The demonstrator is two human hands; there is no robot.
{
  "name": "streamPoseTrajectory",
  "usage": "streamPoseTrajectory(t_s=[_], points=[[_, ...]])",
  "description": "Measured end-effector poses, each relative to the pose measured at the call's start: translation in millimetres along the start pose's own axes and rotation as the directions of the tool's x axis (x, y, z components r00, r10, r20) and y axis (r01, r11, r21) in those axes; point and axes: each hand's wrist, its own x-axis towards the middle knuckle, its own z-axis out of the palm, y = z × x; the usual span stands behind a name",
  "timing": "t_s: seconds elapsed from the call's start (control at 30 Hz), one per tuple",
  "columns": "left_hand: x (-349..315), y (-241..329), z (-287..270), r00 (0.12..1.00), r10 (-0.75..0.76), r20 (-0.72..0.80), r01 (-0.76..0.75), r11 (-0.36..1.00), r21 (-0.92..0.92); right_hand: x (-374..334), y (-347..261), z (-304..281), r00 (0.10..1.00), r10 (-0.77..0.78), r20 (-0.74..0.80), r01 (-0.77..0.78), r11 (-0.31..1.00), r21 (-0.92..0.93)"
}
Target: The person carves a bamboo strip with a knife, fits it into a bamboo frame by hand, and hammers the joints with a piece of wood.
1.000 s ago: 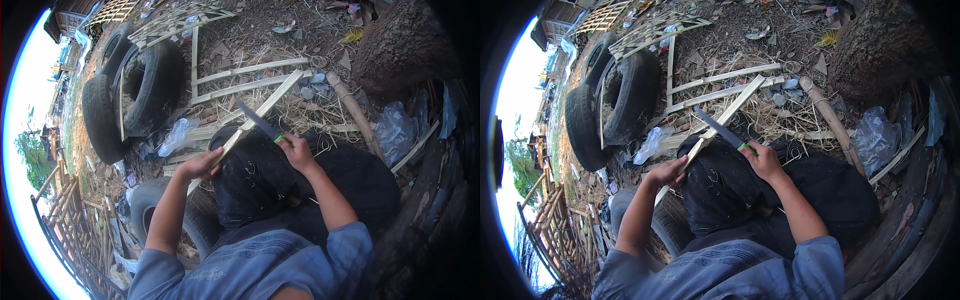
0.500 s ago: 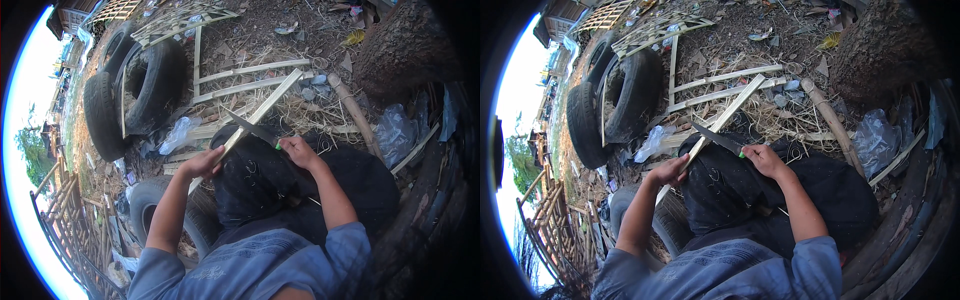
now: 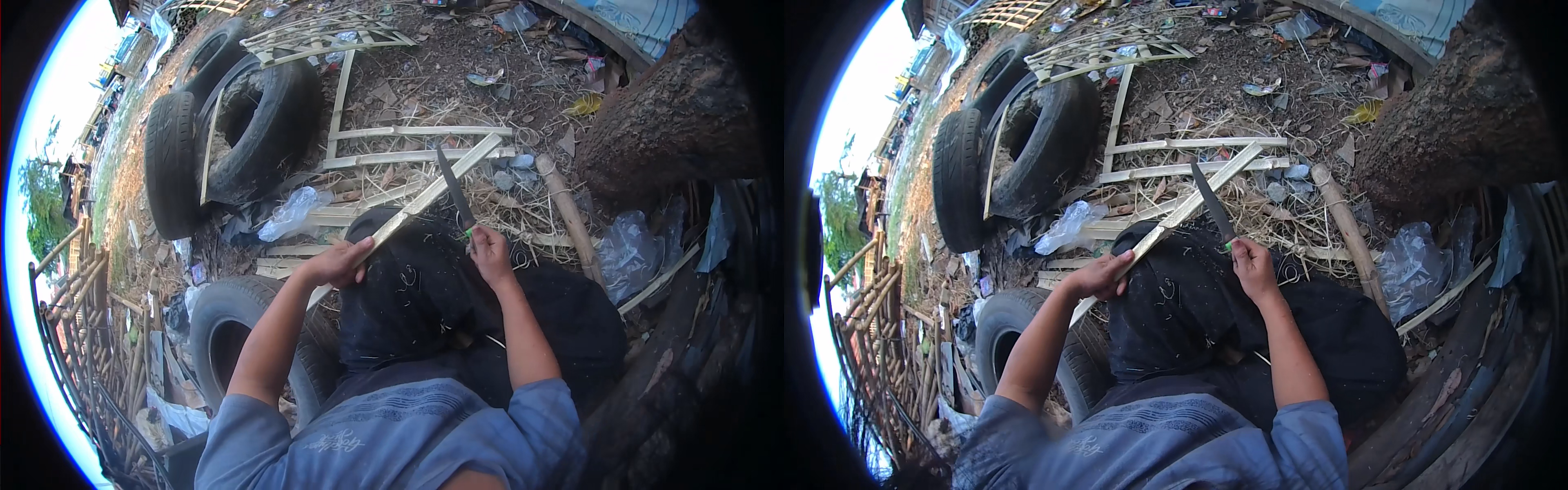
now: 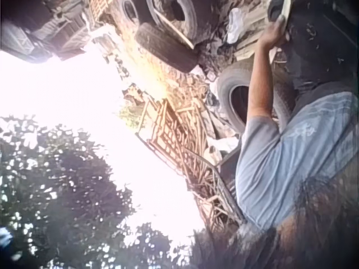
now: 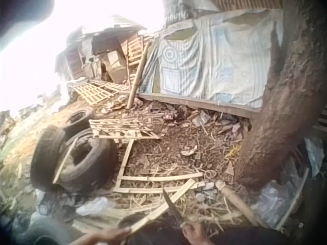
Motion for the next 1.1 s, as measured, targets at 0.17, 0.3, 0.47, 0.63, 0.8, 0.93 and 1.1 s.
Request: streamPoseTrajectory(t_s=[0.17, 0.3, 0.47, 0.63, 0.8, 0.93, 1.1], points=[[-11.7, 10.8, 6.9, 0.993, 0.082, -0.084, -0.074, 0.993, 0.091, -9.0, -17.8, 0.9, 0.998, 0.053, -0.037, -0.051, 0.996, 0.07], [-24.8, 18.1, 20.4, 0.936, 0.321, -0.144, -0.234, 0.874, 0.425, -18.6, -27.5, -3.3, 0.998, -0.012, -0.061, 0.017, 0.996, 0.088], [-38.5, 40.3, 51.4, 0.899, 0.394, -0.192, -0.295, 0.868, 0.399, -21.7, -43.1, -1.9, 0.954, -0.172, -0.245, 0.187, 0.982, 0.038], [-38.1, 41.9, 56.7, 0.96, 0.232, -0.156, -0.228, 0.973, 0.042, -34.6, -57.6, 2.2, 0.881, -0.411, -0.233, 0.277, 0.848, -0.451], [-20.0, 26.4, 58.5, 0.973, 0.165, -0.161, -0.191, 0.968, -0.163, -40.2, -65.4, 31.0, 0.892, -0.444, 0.083, 0.393, 0.669, -0.631], [-14.4, 22.3, 59.5, 0.975, 0.18, -0.134, -0.21, 0.94, -0.268, -29.5, -53.9, 61.3, 0.921, -0.345, 0.18, 0.361, 0.585, -0.726], [-3.3, 12.1, 66.7, 0.937, 0.243, -0.25, -0.303, 0.922, -0.24, 0.0, -42.2, 54.9, 0.871, -0.406, 0.276, 0.42, 0.327, -0.846]])
